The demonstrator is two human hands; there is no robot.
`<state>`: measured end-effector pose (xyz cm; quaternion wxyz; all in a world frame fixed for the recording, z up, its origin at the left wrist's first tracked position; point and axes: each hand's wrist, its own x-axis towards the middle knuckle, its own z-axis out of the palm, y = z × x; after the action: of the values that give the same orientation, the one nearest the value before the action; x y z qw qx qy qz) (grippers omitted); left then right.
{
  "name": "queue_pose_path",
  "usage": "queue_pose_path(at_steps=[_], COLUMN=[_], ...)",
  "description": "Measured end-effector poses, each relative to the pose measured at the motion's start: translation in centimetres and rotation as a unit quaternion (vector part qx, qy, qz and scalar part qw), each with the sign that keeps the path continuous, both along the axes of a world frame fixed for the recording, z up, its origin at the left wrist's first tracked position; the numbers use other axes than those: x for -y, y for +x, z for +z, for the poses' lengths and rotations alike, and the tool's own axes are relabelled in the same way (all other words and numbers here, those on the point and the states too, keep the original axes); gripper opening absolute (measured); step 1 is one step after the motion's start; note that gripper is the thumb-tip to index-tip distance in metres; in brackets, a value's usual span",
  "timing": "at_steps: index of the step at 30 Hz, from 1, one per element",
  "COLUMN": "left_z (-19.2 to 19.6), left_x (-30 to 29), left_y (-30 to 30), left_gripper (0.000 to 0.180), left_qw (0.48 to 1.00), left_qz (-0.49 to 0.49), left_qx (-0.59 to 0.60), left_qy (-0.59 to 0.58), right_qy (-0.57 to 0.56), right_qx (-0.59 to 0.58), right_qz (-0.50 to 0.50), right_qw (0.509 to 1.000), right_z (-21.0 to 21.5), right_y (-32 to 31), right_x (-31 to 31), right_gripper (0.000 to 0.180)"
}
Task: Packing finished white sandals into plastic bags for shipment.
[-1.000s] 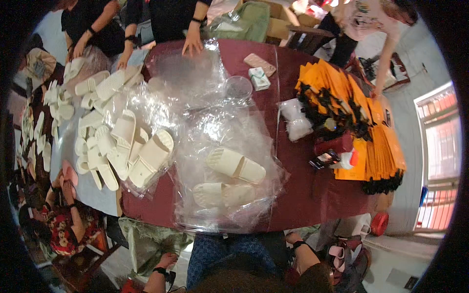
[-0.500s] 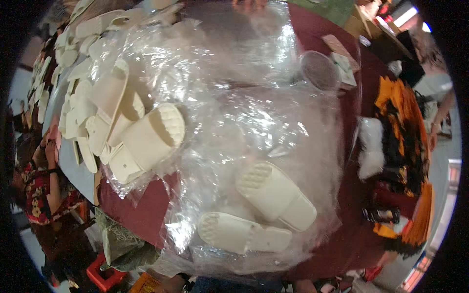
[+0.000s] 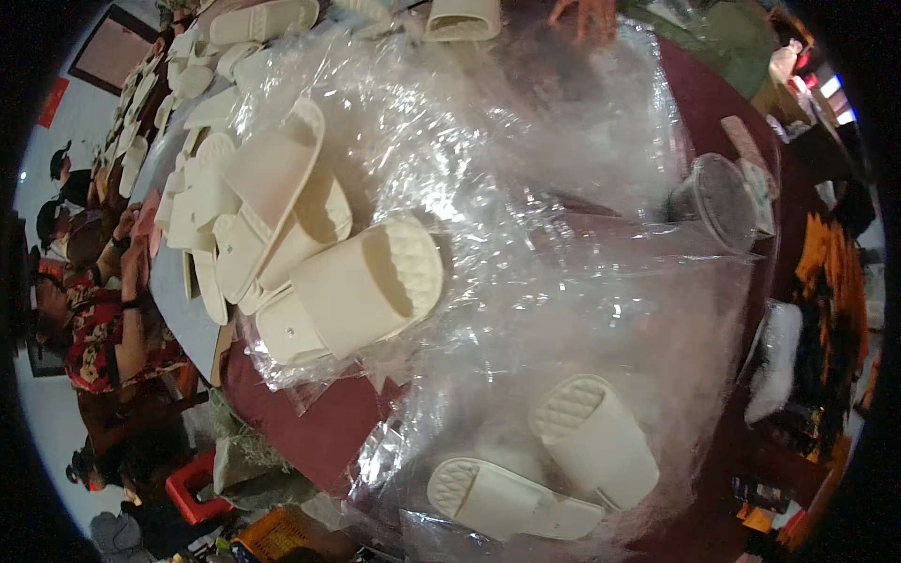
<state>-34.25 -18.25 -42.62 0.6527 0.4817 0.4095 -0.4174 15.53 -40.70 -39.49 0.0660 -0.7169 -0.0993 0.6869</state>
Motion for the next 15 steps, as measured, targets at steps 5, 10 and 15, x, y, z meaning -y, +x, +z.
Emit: queue_pose_path(at_steps=[5, 10, 15], left_z=[-3.1, -4.8, -6.1], left_x=[-4.8, -9.7, -13.6], left_y=[1.4, 4.5, 2.3], left_gripper=[0.063, 0.057, 0.051], left_qw=[0.995, 0.980, 0.960], left_qz=[-0.055, -0.112, -0.168], left_qx=[0.084, 0.160, 0.207], left_qy=[0.007, 0.027, 0.087], right_qy=[0.014, 0.045, 0.119], right_qx=[0.024, 0.041, 0.031], right_qz=[-0.054, -0.109, -0.151], right_qw=[0.998, 0.992, 0.981], right_z=[2.1, 4.4, 8.7], right_y=[1.4, 0.4, -2.5], right_x=[3.0, 6.2, 0.0], right_gripper=[0.052, 0.052, 0.052])
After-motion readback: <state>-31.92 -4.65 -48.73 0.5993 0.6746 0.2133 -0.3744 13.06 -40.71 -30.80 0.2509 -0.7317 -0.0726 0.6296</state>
